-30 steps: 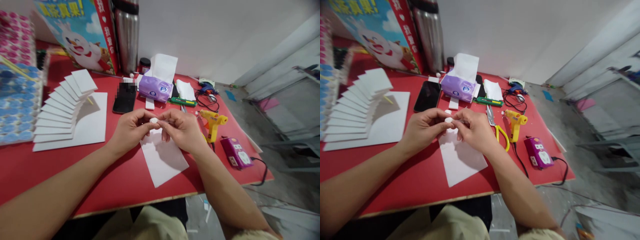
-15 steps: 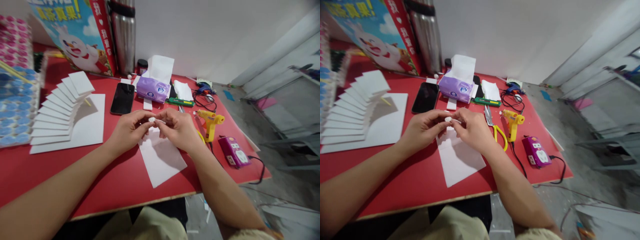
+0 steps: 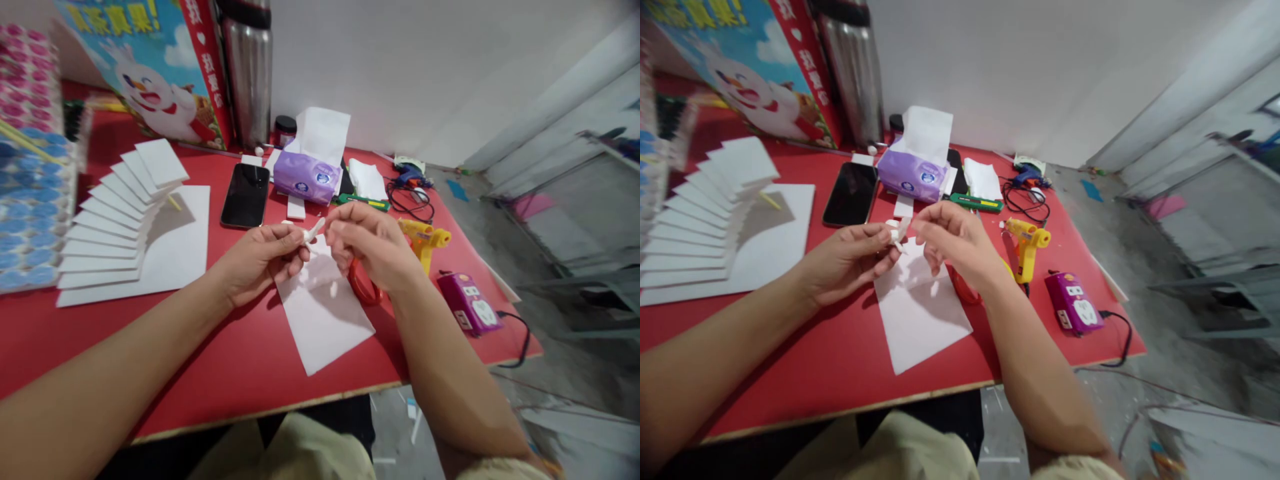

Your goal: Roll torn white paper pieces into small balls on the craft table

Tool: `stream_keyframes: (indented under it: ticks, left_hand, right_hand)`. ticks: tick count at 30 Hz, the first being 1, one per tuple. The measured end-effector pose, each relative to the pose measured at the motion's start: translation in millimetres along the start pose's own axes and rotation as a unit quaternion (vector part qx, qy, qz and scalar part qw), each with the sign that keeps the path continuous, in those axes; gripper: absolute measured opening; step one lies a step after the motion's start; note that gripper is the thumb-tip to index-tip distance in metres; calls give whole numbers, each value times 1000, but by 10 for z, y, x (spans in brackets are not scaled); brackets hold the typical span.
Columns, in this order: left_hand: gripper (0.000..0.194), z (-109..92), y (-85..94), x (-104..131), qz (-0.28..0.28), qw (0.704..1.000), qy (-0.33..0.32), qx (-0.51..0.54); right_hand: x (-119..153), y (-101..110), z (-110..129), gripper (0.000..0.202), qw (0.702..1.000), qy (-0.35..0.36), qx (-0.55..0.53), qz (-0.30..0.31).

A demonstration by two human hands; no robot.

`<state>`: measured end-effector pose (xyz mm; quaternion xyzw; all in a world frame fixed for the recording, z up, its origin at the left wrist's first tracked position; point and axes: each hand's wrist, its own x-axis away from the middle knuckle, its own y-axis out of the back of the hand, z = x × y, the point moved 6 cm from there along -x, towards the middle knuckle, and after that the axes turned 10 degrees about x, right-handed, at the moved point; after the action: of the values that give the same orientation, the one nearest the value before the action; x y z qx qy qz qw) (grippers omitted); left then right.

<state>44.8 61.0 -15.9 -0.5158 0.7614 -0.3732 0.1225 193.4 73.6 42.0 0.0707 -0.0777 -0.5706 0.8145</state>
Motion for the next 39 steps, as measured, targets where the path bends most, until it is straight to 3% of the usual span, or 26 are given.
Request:
stream_keyframes:
  ticks: [3,10,23,31,39]
  left_hand:
    - [20,46,-44,8,20,995,62,74]
    - [18,69,-144,55,43,983,133,116]
    - [17,51,-82,36,44,998,42,-1]
    - [23,-13,-80,18,39,999,16,-9]
    - [28,9,-75,18,37,997,32,-60]
  right_hand:
    - [-12,52,-3,28,999,-1,-33,-41]
    - [-17,26,-100,35,1000,-13,-13,-15]
    - [-18,22,-18,45,999,26,40,-13]
    - [-2,-8,-4,31,995,55,79,41]
    - [-13,-47,-4,11,986,108,124,18]
